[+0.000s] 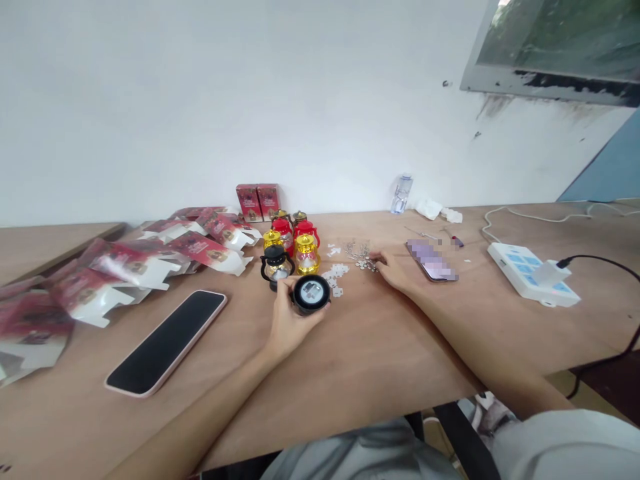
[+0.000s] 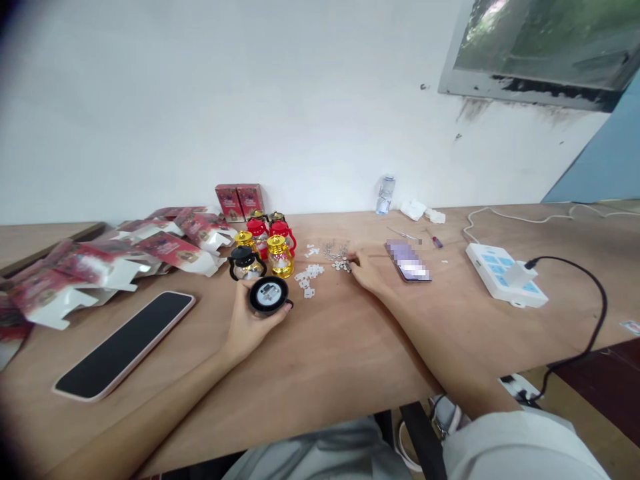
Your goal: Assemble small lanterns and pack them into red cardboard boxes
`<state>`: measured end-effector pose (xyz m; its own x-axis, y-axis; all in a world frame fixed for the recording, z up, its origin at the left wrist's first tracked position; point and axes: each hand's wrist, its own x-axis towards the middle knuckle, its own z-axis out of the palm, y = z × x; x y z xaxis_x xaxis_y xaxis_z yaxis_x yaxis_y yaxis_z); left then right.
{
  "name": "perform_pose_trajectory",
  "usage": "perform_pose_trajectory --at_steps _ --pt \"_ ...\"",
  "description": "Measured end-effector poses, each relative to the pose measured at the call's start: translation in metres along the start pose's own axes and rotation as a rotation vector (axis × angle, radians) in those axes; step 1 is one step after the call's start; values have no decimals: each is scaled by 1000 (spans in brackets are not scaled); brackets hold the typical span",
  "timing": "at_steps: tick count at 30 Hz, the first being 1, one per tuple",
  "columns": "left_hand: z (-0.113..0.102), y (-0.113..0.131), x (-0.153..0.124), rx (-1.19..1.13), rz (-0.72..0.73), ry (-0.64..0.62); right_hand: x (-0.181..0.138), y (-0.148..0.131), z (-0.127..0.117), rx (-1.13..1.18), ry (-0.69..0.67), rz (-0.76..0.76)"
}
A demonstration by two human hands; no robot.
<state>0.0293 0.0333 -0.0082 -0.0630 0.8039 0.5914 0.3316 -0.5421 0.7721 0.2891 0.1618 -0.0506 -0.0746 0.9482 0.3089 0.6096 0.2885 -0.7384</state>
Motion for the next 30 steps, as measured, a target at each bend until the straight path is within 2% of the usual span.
perform_pose_trajectory --at_steps 5,20,30 --pt "1 0 0 19 4 -3 -2 -10 -5 -35 -83 -113" --pt "2 0 -1 0 -16 -3 -6 -21 -3 -89 -211 -268" --pt "2 -1 -1 -2 -28 15 -16 -31 -4 -10 -269 -283"
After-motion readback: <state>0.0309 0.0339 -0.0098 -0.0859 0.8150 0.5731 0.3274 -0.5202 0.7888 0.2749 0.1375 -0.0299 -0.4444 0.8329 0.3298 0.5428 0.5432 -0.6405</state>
